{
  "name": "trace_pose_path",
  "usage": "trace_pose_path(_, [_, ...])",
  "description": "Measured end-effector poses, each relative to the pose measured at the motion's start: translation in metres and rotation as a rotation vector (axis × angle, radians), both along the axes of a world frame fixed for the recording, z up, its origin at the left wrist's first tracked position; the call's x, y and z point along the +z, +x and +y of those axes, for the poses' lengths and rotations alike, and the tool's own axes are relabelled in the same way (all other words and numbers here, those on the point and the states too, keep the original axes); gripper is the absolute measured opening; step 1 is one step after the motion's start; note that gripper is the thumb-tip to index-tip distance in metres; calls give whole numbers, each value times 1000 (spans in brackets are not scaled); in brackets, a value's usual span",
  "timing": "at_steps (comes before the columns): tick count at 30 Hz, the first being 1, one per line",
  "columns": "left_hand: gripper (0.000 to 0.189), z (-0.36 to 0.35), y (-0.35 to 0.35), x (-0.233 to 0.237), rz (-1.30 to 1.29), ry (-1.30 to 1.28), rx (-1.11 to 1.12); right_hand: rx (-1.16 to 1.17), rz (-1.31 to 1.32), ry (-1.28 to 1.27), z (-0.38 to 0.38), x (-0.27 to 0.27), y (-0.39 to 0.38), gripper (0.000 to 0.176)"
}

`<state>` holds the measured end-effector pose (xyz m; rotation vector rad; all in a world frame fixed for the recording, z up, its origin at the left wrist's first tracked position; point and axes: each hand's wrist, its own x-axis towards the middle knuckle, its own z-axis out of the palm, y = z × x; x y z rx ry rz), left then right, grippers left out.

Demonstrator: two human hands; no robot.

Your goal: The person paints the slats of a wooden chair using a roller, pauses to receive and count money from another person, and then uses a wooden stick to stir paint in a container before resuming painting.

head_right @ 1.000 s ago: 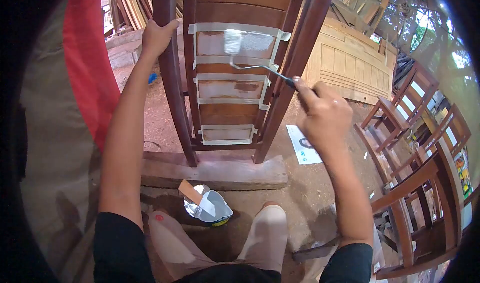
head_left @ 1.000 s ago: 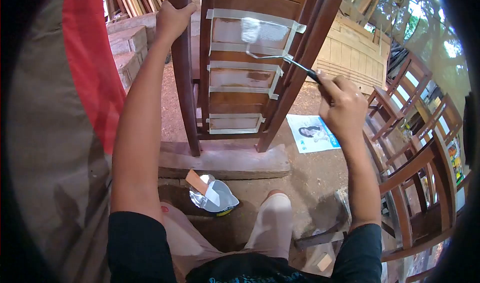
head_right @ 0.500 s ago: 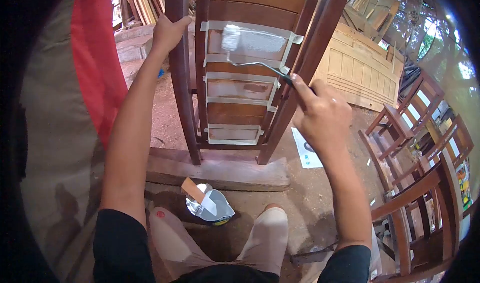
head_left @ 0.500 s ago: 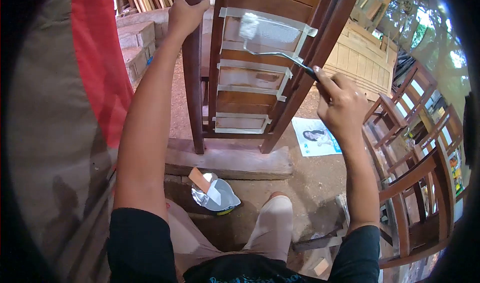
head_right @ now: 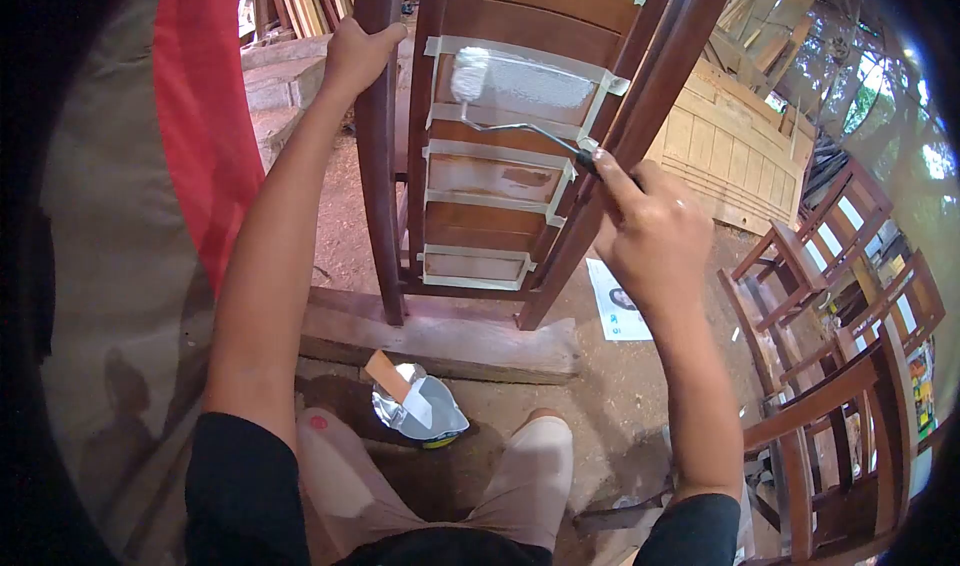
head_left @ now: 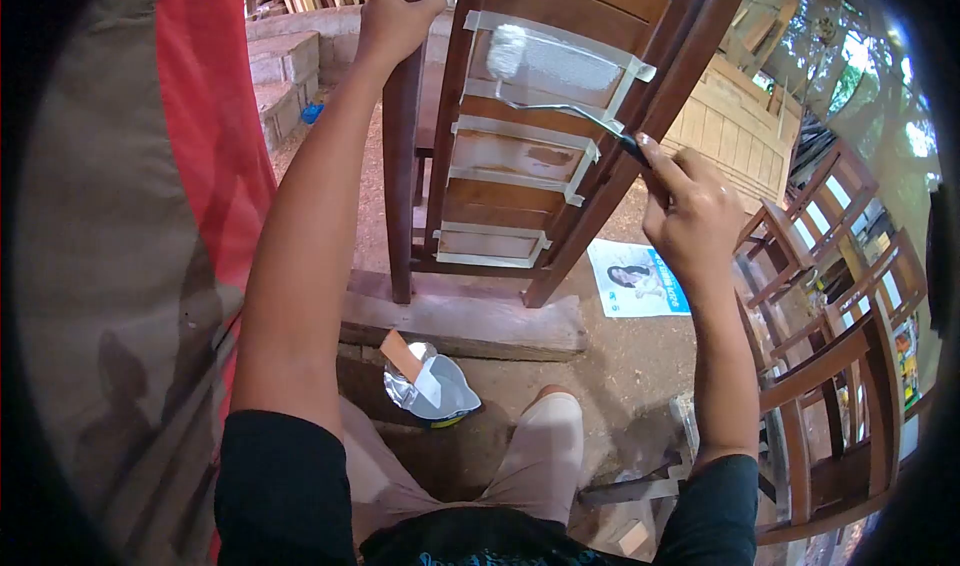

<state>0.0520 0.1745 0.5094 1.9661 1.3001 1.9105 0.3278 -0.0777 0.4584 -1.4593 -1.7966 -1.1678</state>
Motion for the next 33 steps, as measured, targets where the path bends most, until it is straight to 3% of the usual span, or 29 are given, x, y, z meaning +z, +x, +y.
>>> trace_pose_path(2, [61, 12, 0, -3, 4, 60, 46, 9, -17, -11, 2, 4, -11, 35])
trace_pose_path(5, [62, 17, -2, -1, 4, -69, 71, 15, 46, -25, 0, 0, -3, 37])
trace_pose_path(12, [62, 29, -2, -6, 21, 22, 134, 17, 3, -18, 1, 4, 1, 34])
trace_pose_path(16, [65, 25, -6, 0, 76, -63, 35, 5, 56, -44, 2, 3, -3, 32])
trace_pose_path(19, [65, 33, -3, -4, 42, 25, 184, -42, 103, -28, -3, -6, 21, 31])
trace_pose_path(23, [66, 28, -4, -4, 45, 47, 72, -149, 75, -12, -23, -9, 51, 29])
trace_pose_path(26, [66, 39, -6, -4, 51, -35, 158, -189, 63, -10, -35, -8, 60, 31])
trace_pose_path(33, [68, 42, -6, -7, 45, 18, 121, -206, 31, 9, -44, -13, 69, 31])
